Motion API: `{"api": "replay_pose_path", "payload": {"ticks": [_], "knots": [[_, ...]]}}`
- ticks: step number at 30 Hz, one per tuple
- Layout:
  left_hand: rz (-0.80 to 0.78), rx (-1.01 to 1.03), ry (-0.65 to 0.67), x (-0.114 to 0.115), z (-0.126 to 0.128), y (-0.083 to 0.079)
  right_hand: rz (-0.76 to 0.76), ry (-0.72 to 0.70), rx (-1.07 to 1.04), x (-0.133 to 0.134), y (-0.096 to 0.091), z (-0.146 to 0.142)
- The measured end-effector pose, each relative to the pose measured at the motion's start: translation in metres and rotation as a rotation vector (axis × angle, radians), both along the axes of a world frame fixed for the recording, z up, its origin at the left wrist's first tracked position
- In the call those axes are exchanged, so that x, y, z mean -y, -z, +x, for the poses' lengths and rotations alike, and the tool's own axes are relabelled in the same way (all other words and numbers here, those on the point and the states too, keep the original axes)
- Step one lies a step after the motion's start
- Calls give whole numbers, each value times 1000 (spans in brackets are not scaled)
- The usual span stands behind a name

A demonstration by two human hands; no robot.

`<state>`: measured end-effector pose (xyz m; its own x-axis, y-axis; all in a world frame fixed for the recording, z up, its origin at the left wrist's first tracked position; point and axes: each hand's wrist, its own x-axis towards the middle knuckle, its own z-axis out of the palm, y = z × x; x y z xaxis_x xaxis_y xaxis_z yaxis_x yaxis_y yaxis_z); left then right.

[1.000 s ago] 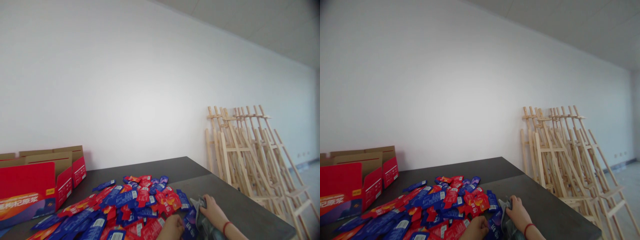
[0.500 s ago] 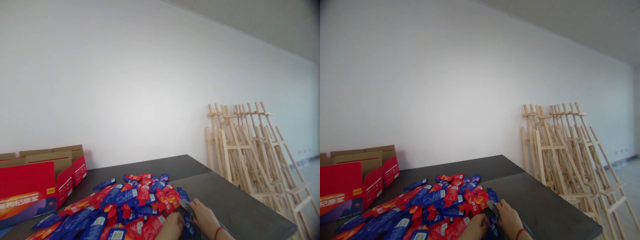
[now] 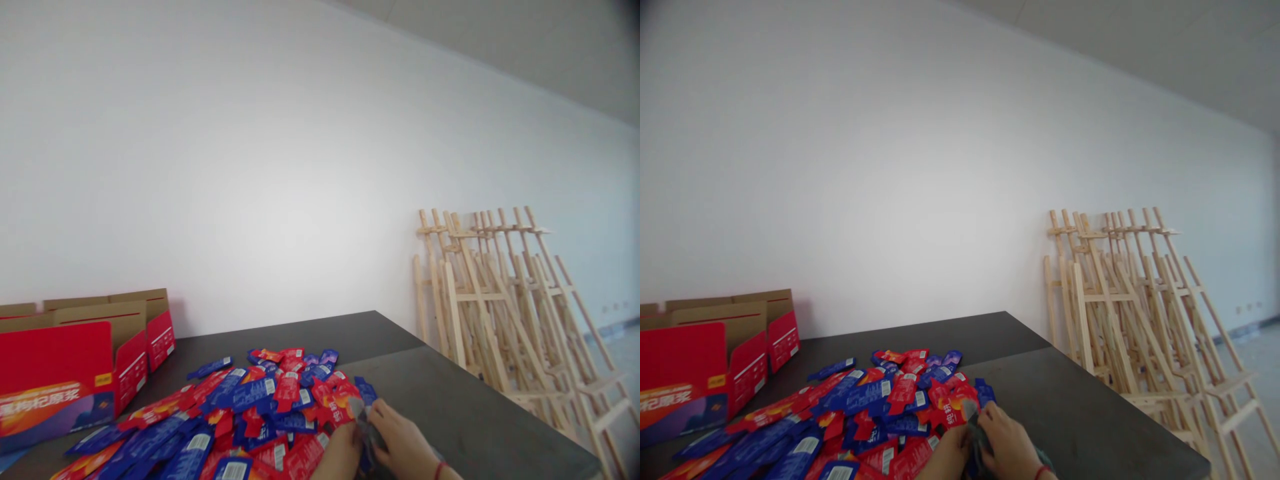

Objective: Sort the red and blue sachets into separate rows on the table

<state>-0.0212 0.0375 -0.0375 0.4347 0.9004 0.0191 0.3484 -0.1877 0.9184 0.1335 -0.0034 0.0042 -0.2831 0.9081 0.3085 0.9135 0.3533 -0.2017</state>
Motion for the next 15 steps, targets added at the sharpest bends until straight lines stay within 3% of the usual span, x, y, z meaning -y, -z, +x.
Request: {"api": "replay_pose_path", "payload": {"ticks": [3,6,11,13,15], "knots": [[101,11,93,1,-6,-7,-15,0,32,-3,19,-18],[135,-78,55,-1,-9,-5,21,115,38,-15,24,-8],[67,-142,-29,-4,-5,6,-35,315,121,-35,19,44],[32,-121,-30,-1,-4,2,-73,400,115,-40,17,70],[129,-138,-34,4,-6,-9,-67,440,87,-42,12,92]]}}
